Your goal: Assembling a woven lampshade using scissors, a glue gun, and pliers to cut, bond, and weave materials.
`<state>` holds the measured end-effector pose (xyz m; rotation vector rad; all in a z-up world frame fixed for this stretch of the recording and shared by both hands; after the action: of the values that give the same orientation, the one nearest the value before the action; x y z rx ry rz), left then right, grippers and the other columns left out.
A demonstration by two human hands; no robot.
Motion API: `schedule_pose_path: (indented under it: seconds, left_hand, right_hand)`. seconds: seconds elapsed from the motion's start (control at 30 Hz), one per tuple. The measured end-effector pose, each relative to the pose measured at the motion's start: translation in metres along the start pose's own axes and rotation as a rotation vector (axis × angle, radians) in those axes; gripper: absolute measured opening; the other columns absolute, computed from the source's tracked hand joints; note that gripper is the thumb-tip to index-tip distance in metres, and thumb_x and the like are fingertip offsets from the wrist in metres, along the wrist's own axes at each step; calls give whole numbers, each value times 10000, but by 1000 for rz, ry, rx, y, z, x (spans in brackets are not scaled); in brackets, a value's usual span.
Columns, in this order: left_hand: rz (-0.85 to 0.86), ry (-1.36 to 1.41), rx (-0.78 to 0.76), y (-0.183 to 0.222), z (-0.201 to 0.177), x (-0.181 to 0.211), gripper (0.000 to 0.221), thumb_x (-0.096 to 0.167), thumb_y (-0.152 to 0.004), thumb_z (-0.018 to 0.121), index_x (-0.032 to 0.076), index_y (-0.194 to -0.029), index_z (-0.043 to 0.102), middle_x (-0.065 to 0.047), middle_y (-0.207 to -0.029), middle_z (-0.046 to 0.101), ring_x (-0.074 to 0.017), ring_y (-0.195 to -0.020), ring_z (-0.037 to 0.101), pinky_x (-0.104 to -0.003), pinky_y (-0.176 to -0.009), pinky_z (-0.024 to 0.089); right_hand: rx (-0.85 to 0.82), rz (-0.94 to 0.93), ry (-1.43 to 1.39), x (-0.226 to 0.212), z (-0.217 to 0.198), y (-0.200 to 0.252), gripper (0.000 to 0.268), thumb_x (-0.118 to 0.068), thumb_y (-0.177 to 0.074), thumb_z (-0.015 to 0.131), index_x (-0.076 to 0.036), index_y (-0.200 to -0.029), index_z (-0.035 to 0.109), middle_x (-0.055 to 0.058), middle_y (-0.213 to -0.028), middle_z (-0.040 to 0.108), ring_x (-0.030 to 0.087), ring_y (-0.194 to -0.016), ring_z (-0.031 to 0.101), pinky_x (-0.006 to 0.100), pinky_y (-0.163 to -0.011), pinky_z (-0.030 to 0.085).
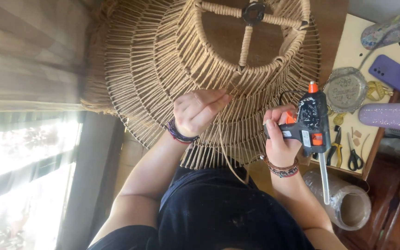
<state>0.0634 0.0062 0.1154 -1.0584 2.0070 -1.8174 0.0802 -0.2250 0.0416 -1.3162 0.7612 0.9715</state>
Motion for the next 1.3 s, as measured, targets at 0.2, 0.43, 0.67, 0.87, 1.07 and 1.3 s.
schedule_pose_path:
  seconds: [0.2,0.43,0.67,0.87,1.07,1.3]
  left_hand:
    - [217,-83,46,-14,-4,23,172,26,-905,765,82,-743,757,-88,-867,764,-179,-709,731,-273,-680,626]
    - [271,-91,79,-8,-2,22,210,13,-917,748,71,-716,726,-83,-860,763,-173,-707,740,-272,-678,642]
    - [143,-7,91,-5,5,10,161,17,-935,721,35,-777,750,-104,-854,741,-205,-703,737,-287,-641,636]
    - [167,31,136,3,11,6,124,1,-885,779,35,-766,769,-112,-869,758,-208,-700,730,-299,-649,639]
    - [160,46,144,-8,10,4,127,14,-866,806,52,-754,761,-89,-854,758,-174,-658,687,-277,-630,604]
    - [99,65,171,9,14,6,118,1,-817,845,54,-744,769,-90,-837,766,-167,-627,675,-272,-593,596]
  right_hand:
    - [-194,-96,71,-16,6,-15,344,-24,-975,604,-101,-743,363,48,-822,498,218,-768,635,298,-760,508]
    - [-323,-87,-67,3,-1,-17,258,9,-968,580,-102,-823,398,91,-844,532,265,-778,648,341,-729,506]
    - [-355,-62,-95,2,10,-11,285,17,-964,578,-118,-811,379,54,-808,482,232,-762,629,319,-718,478]
    - [-363,-61,-70,4,1,-10,289,10,-966,575,-114,-791,381,58,-798,491,227,-755,628,313,-716,495]
    - [-362,-64,-62,5,4,-10,321,11,-964,569,-115,-756,360,53,-784,464,228,-745,618,302,-688,482]
    - [-376,-49,-59,6,10,-12,316,-22,-966,587,-128,-758,374,19,-755,458,195,-717,616,284,-656,474]
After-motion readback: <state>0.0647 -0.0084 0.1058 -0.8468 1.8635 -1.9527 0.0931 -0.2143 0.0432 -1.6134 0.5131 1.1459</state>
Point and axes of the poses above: each hand's wrist, its own y-axis away from the middle knuckle, its own z-axis out of the palm, x = y × z, the point moved 9 cm from there along -y, towards the middle knuckle
